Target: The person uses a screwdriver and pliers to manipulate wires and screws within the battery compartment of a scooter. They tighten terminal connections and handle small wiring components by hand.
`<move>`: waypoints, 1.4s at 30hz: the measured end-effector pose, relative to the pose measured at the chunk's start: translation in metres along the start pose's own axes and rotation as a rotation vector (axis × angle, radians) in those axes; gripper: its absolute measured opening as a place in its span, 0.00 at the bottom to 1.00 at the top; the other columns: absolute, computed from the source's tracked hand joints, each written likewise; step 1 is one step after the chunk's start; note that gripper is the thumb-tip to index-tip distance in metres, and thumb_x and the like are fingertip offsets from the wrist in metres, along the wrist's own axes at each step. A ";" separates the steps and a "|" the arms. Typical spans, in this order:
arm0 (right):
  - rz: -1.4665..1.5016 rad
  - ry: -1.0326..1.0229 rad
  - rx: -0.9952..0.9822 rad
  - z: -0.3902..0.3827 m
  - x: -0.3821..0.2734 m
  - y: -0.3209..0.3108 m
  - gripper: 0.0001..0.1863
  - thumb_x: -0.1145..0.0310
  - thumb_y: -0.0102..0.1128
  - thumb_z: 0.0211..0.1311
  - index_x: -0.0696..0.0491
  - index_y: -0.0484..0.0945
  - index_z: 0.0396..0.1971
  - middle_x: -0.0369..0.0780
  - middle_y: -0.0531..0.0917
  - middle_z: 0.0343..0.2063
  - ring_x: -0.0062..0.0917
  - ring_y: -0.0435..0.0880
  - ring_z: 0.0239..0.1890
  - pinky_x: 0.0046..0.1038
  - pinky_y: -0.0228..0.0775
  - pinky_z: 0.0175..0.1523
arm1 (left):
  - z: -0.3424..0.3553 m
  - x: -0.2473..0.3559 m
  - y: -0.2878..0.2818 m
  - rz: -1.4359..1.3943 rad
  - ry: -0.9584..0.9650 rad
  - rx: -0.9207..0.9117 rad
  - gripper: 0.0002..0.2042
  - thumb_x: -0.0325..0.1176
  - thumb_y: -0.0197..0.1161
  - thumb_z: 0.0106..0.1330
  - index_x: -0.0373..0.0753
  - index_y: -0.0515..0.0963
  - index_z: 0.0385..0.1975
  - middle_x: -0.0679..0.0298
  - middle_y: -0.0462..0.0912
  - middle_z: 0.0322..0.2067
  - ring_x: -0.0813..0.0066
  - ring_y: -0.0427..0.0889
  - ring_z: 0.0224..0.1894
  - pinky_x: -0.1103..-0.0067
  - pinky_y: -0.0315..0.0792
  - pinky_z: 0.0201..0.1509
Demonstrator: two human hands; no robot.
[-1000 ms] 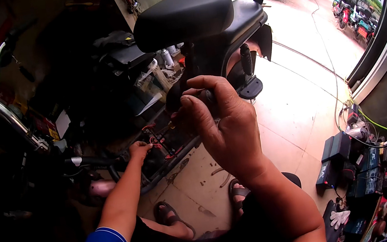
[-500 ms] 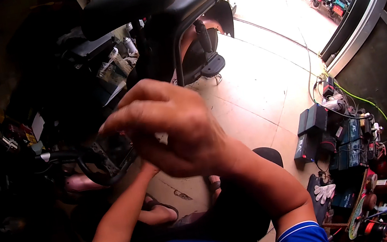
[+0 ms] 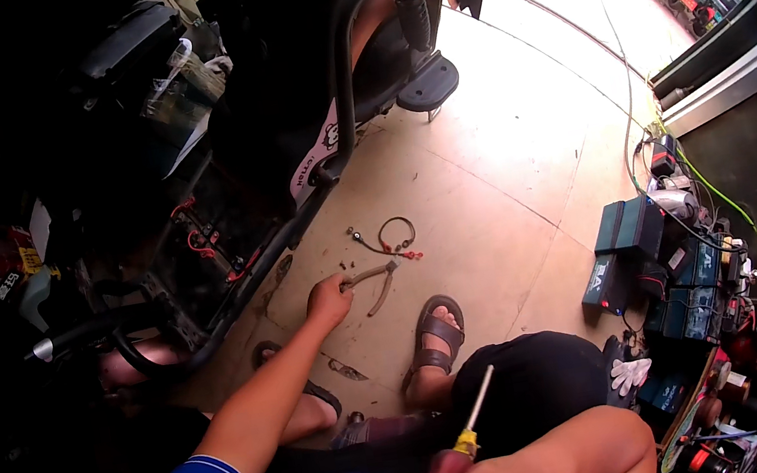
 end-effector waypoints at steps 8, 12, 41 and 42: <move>-0.125 0.185 -0.093 -0.011 0.069 0.012 0.23 0.76 0.72 0.42 0.52 0.88 0.45 0.36 0.78 0.30 0.23 0.75 0.24 0.27 0.79 0.34 | 0.066 -0.044 0.007 -0.050 -0.057 0.207 0.13 0.23 0.67 0.56 0.37 0.82 0.43 0.49 0.83 0.43 0.47 0.83 0.48 0.65 0.79 0.51; -0.238 0.277 -0.177 -0.017 0.080 0.014 0.24 0.73 0.66 0.48 0.54 0.85 0.49 0.37 0.79 0.32 0.24 0.76 0.27 0.28 0.77 0.34 | 0.088 -0.017 0.025 0.024 0.245 0.290 0.20 0.27 0.75 0.50 0.36 0.81 0.45 0.46 0.80 0.49 0.47 0.82 0.51 0.65 0.78 0.56; 0.030 0.287 -0.193 -0.048 0.055 0.099 0.13 0.69 0.55 0.61 0.65 0.79 0.36 0.47 0.77 0.29 0.35 0.80 0.29 0.34 0.74 0.32 | 0.032 0.009 0.018 -1.299 -0.262 -0.258 0.17 0.14 0.62 0.61 0.36 0.78 0.50 0.62 0.83 0.38 0.70 0.83 0.36 0.76 0.80 0.37; 0.026 0.267 -0.242 -0.049 0.054 0.095 0.15 0.69 0.55 0.60 0.65 0.78 0.41 0.46 0.78 0.32 0.36 0.81 0.33 0.33 0.75 0.35 | 0.021 0.032 0.002 -1.351 -0.222 -0.275 0.16 0.15 0.63 0.62 0.37 0.78 0.49 0.62 0.83 0.38 0.70 0.84 0.38 0.75 0.81 0.40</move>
Point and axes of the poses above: each hand's wrist, its own z-axis towards the middle knuckle, its own y-axis out of the palm, x = y × z, the point moved 9 cm from there along z, towards the middle knuckle
